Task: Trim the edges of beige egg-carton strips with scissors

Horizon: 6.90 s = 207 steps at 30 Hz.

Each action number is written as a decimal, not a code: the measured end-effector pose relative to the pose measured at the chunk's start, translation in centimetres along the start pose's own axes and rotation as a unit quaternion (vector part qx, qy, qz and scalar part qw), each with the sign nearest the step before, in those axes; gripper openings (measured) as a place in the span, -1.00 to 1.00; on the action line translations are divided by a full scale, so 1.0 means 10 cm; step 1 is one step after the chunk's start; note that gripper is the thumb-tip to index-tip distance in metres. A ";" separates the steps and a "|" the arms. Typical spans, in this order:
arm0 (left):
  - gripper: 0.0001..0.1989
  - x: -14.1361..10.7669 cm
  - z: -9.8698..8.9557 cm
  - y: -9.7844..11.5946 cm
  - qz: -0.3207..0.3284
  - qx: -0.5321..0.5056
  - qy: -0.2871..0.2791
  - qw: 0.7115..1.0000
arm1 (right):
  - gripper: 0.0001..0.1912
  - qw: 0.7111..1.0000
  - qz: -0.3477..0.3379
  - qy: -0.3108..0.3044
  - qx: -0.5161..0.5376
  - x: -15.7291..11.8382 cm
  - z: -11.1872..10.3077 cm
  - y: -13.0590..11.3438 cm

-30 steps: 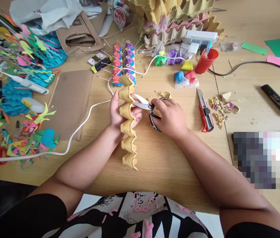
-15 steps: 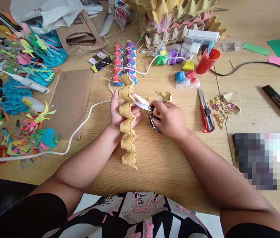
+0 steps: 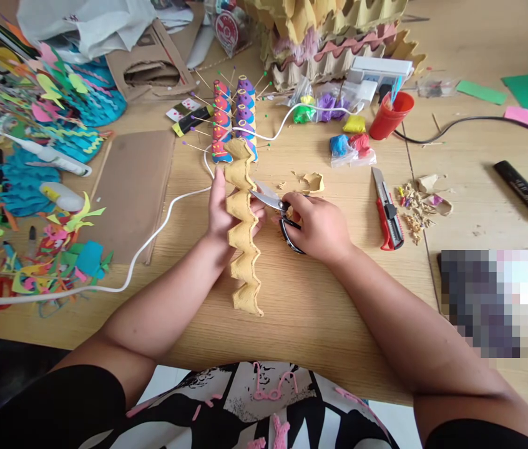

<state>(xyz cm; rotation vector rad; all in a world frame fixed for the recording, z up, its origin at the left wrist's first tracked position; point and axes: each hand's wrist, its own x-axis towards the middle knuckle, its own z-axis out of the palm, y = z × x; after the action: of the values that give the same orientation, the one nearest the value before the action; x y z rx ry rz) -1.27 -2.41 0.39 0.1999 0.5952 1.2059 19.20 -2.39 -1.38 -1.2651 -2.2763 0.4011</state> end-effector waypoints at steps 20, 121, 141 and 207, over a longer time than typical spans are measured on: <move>-0.87 0.09 -0.13 -0.06 0.032 0.062 0.050 0.996 | -0.46 0.957 0.137 0.018 0.253 0.10 -0.05 -0.03; -0.70 0.13 -0.12 -0.18 0.118 0.112 0.063 0.985 | -0.40 0.914 0.210 -0.158 0.308 0.07 -0.25 -0.29; -0.73 0.13 -0.15 -0.21 0.138 0.135 0.043 0.980 | -0.48 0.945 0.193 -0.153 0.216 0.04 -0.22 -0.27; -0.76 0.04 -0.16 -0.10 0.014 0.102 -0.005 0.995 | -0.65 0.992 0.013 0.052 -0.115 0.03 -0.07 0.06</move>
<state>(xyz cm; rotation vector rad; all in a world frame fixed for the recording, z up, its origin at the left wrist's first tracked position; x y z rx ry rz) -1.25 -2.68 -1.45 0.3880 0.7080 1.1702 19.87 -1.80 -0.95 -1.3943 -2.2694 0.0797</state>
